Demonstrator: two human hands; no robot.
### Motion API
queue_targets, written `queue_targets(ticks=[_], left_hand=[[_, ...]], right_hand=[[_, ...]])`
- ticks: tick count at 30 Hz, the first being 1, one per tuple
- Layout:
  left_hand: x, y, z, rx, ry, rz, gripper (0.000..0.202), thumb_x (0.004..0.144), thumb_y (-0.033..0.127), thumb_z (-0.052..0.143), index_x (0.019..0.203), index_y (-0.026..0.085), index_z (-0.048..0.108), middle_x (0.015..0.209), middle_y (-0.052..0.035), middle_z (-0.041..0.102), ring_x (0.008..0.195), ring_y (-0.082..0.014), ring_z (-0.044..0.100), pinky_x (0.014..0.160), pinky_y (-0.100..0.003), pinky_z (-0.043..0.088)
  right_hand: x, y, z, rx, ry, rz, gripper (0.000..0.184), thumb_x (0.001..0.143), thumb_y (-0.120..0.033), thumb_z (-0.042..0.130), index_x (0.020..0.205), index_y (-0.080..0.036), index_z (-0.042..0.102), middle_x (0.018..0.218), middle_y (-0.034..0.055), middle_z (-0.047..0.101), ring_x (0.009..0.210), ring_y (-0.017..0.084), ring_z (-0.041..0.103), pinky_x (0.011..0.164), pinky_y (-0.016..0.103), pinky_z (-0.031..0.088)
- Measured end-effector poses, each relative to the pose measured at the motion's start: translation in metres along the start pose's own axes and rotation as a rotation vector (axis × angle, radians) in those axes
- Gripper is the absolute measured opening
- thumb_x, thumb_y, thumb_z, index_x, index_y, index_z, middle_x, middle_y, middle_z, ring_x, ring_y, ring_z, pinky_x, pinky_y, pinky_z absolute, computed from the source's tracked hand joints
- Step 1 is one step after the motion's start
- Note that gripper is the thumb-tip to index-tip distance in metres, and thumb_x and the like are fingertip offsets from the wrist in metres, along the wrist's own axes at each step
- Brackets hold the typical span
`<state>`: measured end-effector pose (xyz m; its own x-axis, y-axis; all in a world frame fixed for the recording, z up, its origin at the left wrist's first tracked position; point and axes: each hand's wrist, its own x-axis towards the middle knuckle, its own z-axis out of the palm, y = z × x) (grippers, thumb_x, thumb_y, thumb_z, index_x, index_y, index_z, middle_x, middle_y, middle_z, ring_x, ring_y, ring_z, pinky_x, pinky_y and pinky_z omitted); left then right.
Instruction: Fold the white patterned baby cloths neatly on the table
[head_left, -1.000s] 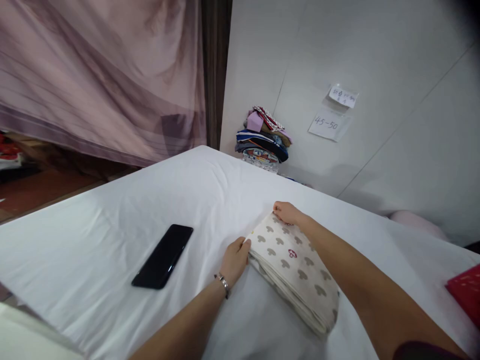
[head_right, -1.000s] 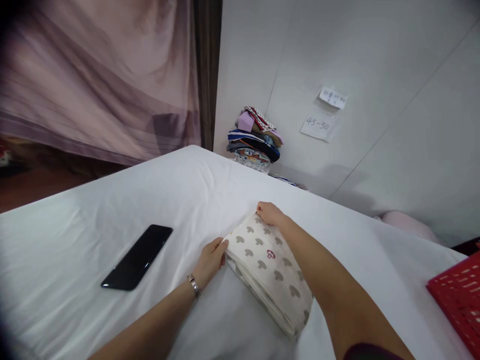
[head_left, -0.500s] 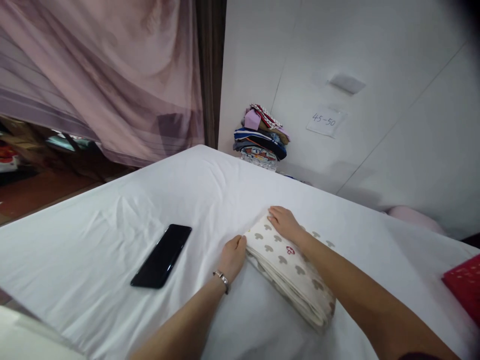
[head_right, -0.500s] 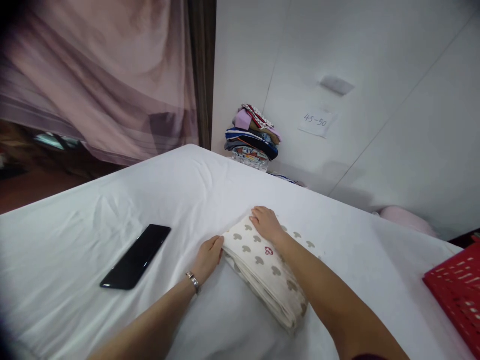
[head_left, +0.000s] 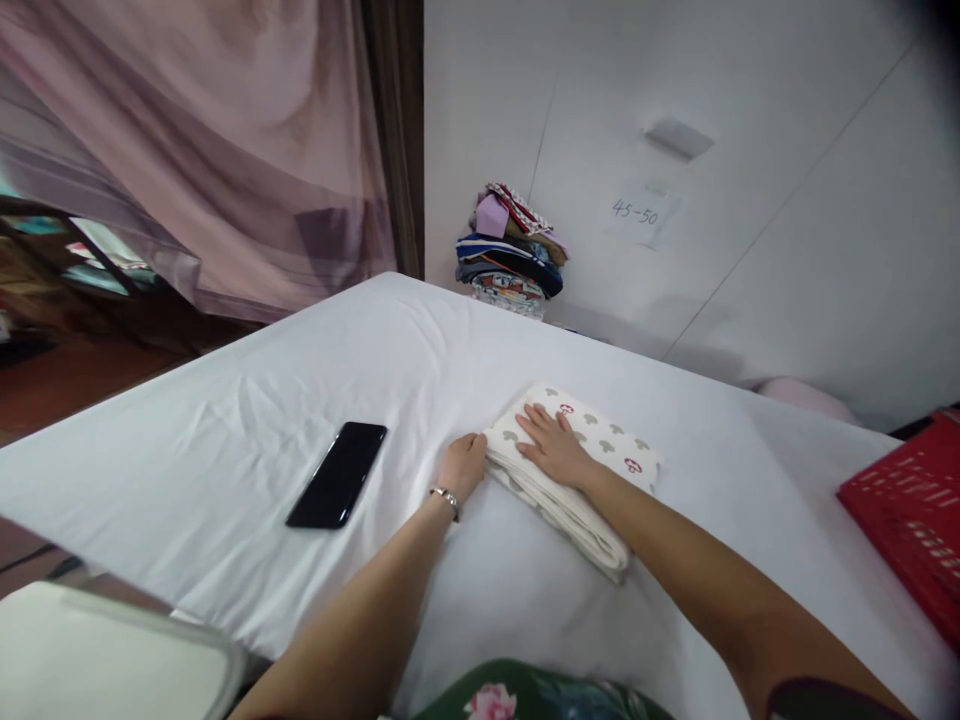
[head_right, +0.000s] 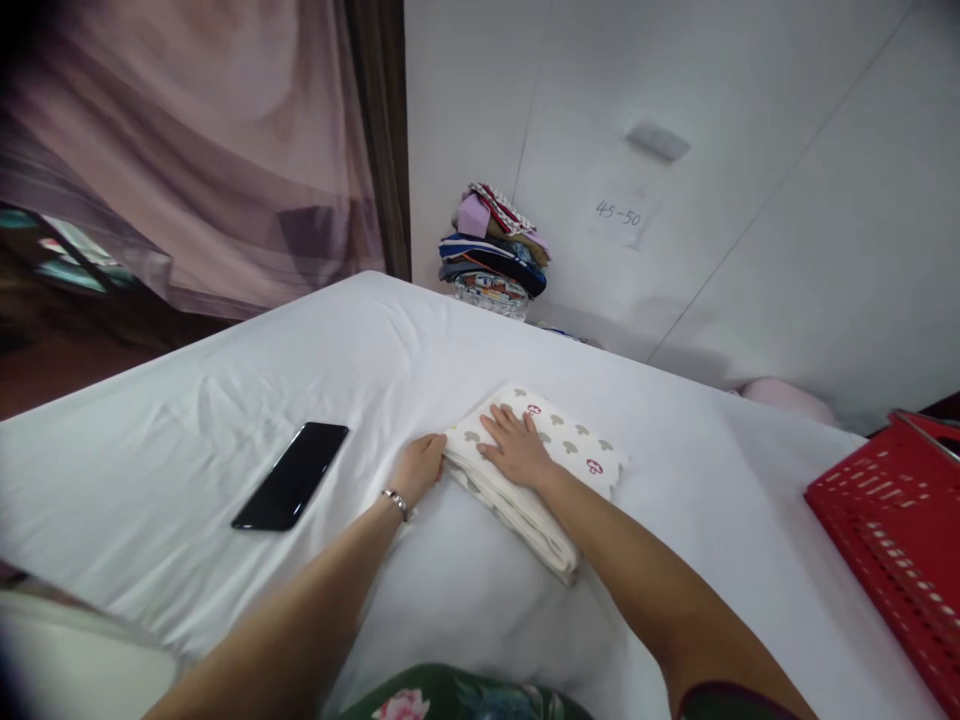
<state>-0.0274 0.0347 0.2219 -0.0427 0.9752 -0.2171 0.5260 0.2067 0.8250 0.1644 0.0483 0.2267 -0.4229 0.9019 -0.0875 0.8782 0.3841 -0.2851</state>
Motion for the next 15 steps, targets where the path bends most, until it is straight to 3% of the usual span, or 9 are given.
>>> queue_targets(ticks=[5, 10, 15], left_hand=[[-0.002, 0.003, -0.003, 0.102, 0.015, 0.030, 0.034, 0.080, 0.031, 0.029, 0.060, 0.019, 0.053, 0.048, -0.0030, 0.054, 0.052, -0.0159, 0.052, 0.053, -0.025, 0.033], [-0.006, 0.004, -0.003, 0.240, 0.083, 0.092, 0.032, 0.082, 0.033, 0.033, 0.067, 0.017, 0.058, 0.073, -0.0111, 0.064, 0.075, -0.0209, 0.058, 0.064, -0.027, 0.035], [-0.009, 0.004, -0.003, 0.480, 0.142, 0.148, 0.029, 0.082, 0.034, 0.034, 0.080, 0.018, 0.058, 0.084, -0.0119, 0.065, 0.080, -0.0244, 0.060, 0.064, -0.030, 0.037]], right_hand=[[-0.011, -0.012, -0.009, 0.072, -0.014, 0.016, 0.060, 0.089, -0.055, 0.024, 0.140, -0.024, 0.024, 0.149, 0.0043, 0.010, 0.136, 0.021, 0.001, 0.107, 0.046, 0.002], [-0.034, -0.025, -0.005, 0.108, -0.036, -0.009, 0.059, 0.089, -0.057, 0.021, 0.140, -0.027, 0.025, 0.149, 0.0015, 0.006, 0.136, 0.020, 0.001, 0.107, 0.045, -0.001], [-0.059, -0.029, -0.003, 0.158, -0.036, 0.021, 0.056, 0.091, -0.053, 0.020, 0.139, -0.026, 0.027, 0.149, 0.0031, 0.011, 0.136, 0.018, 0.005, 0.108, 0.042, 0.004]])
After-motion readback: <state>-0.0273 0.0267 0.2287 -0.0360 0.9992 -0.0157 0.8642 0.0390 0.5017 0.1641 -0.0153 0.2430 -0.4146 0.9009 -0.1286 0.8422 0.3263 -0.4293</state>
